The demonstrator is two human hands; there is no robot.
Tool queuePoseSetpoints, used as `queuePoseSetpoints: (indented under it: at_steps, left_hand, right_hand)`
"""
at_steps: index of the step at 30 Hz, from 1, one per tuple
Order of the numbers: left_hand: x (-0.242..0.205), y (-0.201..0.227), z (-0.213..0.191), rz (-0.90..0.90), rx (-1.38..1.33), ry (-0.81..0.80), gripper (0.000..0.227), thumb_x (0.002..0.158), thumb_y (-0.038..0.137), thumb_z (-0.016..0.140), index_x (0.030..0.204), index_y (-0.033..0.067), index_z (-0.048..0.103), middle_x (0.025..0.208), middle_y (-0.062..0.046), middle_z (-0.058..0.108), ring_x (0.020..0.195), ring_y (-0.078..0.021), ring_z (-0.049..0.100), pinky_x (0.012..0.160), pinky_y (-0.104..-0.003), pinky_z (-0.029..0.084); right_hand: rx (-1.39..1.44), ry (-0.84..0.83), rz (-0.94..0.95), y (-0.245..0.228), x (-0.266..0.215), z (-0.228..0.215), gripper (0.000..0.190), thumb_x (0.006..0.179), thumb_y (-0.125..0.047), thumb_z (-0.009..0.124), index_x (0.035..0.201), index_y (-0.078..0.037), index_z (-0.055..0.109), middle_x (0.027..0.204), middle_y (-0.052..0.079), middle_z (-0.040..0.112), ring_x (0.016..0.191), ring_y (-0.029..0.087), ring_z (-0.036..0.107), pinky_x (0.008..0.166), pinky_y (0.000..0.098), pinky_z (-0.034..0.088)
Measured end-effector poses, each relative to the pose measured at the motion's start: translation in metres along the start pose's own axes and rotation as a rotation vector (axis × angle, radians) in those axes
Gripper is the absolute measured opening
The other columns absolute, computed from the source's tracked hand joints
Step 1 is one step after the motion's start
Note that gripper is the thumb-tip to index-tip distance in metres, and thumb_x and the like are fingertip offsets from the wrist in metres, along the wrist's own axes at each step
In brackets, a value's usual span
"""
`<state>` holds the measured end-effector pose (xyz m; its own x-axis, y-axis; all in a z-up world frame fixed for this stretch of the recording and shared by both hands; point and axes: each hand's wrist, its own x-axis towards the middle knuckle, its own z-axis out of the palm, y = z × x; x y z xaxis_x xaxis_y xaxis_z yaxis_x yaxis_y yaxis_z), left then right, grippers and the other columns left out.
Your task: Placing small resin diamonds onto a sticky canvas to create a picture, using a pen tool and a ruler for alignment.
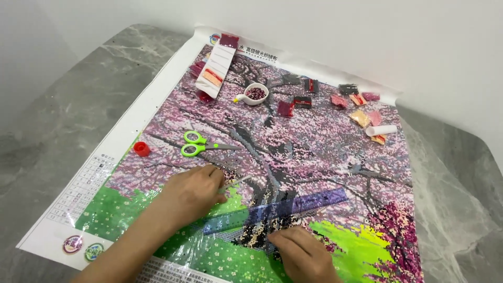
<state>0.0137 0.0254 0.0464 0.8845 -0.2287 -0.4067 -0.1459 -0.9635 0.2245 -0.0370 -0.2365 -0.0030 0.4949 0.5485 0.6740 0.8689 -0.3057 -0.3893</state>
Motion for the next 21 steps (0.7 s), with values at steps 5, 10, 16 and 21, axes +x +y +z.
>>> queuePoseSetpoints:
  at_steps: [5, 10, 16, 21]
  left_hand:
    - [0.005, 0.0, 0.016, 0.101, -0.015, 0.153, 0.023, 0.101, 0.029, 0.052, 0.105, 0.0059, 0.055, 0.096, -0.009, 0.063, 0.082, -0.0257, 0.065, 0.067, -0.042, 0.062]
    - [-0.001, -0.004, 0.015, 0.109, -0.052, 0.201, 0.02, 0.106, 0.016, 0.042, 0.099, 0.0029, 0.055, 0.082, -0.013, 0.063, 0.062, -0.0268, 0.064, 0.052, -0.037, 0.06]
    - [-0.014, 0.011, -0.012, 0.039, -0.601, 0.124, 0.016, 0.106, 0.021, 0.035, 0.1, 0.0121, 0.046, 0.061, 0.001, 0.048, 0.044, -0.0131, 0.041, 0.037, -0.023, 0.034]
    - [-0.019, 0.032, 0.014, 0.726, -1.052, 0.411, 0.014, 0.094, 0.008, 0.054, 0.107, 0.0046, 0.05, 0.091, -0.005, 0.067, 0.075, -0.0144, 0.072, 0.064, -0.023, 0.064]
  right_hand:
    - [0.033, -0.029, 0.089, -0.008, -0.005, 0.005, 0.018, 0.087, -0.003, 0.065, 0.104, 0.003, 0.069, 0.096, 0.019, 0.07, 0.077, 0.028, 0.071, 0.067, 0.0378, 0.06]
    - [0.008, -0.037, 0.087, -0.009, -0.008, 0.006, 0.026, 0.084, -0.002, 0.069, 0.11, -0.001, 0.069, 0.104, 0.017, 0.071, 0.087, 0.026, 0.073, 0.077, 0.0382, 0.063]
    - [0.01, 0.079, 0.113, -0.007, 0.002, 0.011, 0.022, 0.077, -0.005, 0.078, 0.098, -0.004, 0.073, 0.095, 0.012, 0.076, 0.084, 0.018, 0.077, 0.081, 0.0242, 0.066]
    - [0.616, 0.226, 0.714, 0.0, -0.018, 0.02, 0.03, 0.07, 0.009, 0.078, 0.1, 0.006, 0.071, 0.089, 0.02, 0.078, 0.081, 0.026, 0.082, 0.075, 0.0306, 0.07]
